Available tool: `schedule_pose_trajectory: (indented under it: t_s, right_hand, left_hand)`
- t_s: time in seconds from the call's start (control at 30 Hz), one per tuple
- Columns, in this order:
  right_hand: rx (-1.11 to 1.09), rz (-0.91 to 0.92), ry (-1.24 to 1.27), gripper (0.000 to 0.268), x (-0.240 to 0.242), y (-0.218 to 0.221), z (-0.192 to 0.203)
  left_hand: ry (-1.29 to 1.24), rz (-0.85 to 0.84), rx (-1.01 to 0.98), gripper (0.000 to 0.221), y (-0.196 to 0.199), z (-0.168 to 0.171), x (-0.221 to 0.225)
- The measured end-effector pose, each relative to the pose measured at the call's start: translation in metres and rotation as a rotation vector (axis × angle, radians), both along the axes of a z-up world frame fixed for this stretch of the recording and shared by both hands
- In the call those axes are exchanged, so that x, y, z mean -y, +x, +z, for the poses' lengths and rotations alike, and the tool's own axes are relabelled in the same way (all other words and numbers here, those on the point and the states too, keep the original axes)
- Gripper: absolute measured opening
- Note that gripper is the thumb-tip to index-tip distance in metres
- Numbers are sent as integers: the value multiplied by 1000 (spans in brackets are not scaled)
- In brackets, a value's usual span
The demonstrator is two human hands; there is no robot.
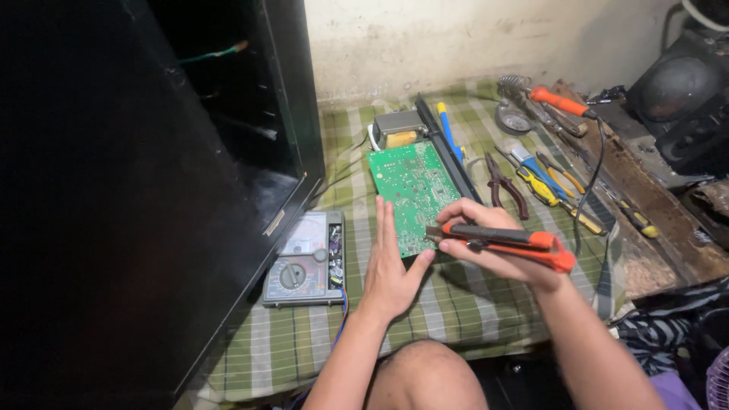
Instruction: Soldering components on a circuit board and using a utility knife for board modification
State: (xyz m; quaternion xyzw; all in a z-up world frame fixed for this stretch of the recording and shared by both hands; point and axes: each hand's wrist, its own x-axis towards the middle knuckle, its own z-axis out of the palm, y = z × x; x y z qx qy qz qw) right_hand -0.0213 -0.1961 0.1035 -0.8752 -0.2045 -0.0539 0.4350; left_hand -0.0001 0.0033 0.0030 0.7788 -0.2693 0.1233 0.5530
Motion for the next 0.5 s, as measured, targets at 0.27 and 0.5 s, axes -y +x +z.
schedule_pose_trajectory:
  t_s: [0.27,0.5]
  right_hand:
    - [72,324,-35,10,5,37,9]
    - [63,316,3,9,12,43,-4]
  left_hand:
    - [-16,-6,-28,102,4,-4,-2]
    - [12,-1,-42,102,5,-5,-1]
